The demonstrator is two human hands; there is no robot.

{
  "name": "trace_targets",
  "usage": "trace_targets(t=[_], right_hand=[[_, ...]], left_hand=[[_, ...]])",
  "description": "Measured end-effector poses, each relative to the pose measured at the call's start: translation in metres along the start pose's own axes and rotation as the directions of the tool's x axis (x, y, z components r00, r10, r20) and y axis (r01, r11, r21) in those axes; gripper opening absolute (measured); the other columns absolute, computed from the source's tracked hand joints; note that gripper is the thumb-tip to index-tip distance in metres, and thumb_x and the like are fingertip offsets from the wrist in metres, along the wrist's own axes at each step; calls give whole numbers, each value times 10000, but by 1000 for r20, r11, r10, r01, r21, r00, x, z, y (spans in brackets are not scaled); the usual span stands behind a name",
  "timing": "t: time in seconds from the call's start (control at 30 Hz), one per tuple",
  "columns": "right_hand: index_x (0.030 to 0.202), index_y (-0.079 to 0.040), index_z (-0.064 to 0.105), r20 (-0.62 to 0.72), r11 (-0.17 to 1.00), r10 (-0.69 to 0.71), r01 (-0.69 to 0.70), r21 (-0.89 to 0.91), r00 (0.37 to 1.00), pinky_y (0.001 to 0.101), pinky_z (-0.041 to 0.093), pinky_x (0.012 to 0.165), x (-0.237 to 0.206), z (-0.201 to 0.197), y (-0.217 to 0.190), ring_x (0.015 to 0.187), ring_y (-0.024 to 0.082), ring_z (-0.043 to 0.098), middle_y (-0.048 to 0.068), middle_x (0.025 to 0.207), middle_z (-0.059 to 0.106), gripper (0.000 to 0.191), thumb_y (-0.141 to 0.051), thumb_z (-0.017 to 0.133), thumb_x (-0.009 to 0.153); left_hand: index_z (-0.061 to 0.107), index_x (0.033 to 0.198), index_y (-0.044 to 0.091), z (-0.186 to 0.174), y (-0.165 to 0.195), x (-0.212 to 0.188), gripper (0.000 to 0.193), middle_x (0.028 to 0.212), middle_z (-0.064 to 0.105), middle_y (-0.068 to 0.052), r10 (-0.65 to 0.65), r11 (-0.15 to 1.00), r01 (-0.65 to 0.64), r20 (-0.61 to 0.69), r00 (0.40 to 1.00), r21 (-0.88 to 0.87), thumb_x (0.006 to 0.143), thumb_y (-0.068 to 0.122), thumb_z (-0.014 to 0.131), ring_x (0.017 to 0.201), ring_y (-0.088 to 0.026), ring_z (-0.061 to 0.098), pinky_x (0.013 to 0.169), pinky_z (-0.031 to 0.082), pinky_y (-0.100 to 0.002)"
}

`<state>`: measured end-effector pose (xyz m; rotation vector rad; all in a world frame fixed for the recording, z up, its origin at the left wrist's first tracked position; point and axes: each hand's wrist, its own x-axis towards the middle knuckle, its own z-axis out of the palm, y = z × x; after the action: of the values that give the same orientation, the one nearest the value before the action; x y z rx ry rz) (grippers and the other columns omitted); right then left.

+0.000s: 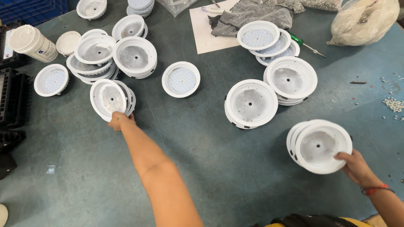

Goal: The person assembles LED light fixtures by screwing small metal screws into white circular LED panels using a green electric screwdriver. They handle multiple panels, pick up screws, and place finished units into a blue bin.

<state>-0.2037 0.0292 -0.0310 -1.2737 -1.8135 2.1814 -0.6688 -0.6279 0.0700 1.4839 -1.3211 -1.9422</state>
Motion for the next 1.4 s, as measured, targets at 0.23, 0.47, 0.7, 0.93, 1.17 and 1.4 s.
trace_targets(t=[0.23,0.47,0.7,0.93,1.17,1.4], right_hand=[[1368,99,546,66,988,138,-133,-76,988,480,534,944,-33,1,53,1051,333,688,241,1183,690,585,-14,646,803],[1385,77,555,382,987,32,31,-158,923,406,509,977,-48,112,67,1086,270,663,200,1202,714,628,-33,657,775],[1422,35,521,584,982,-45,143,-124,811,369,496,1024,-60,253,27,1176,222,622,156,1308,661,618,-114,660,838],[1447,-14,498,640,931,-247,362,-51,727,355,479,1067,-48,404,-5,1259,204,598,125,1390,619,646,-146,698,848],[1388,-41,563,523,909,-181,345,-235,833,362,519,978,-45,499,-23,1135,233,664,150,1235,693,642,-215,755,800],[1432,8,470,669,952,-131,282,-122,731,323,586,785,-44,517,-39,998,196,692,114,1204,688,716,-243,743,820]], left_hand=[[518,1327,88,-24,-1,-6,511,1138,696,-194,-44,996,34,131,990,81,921,371,646,822,-310,708,658,561,-429],[420,1404,128,-42,-12,-9,658,1383,559,-150,-7,1000,8,285,958,-4,910,489,661,1081,-355,662,754,559,-478],[371,1490,91,-83,-54,5,719,1536,396,-140,165,986,-132,453,876,-105,954,469,666,1255,-351,602,942,587,-497],[385,1582,-7,-196,-152,-54,926,1577,446,-259,152,987,-45,827,541,-152,1036,742,371,1408,-341,529,1218,360,-521],[204,1576,273,-223,-168,-131,814,1567,376,-45,-62,994,-18,667,743,112,908,588,547,1179,-374,628,909,541,-582],[209,1551,225,-144,-157,-128,773,1489,480,-150,86,994,-47,435,897,-99,946,220,691,1129,-311,686,774,632,-445]])
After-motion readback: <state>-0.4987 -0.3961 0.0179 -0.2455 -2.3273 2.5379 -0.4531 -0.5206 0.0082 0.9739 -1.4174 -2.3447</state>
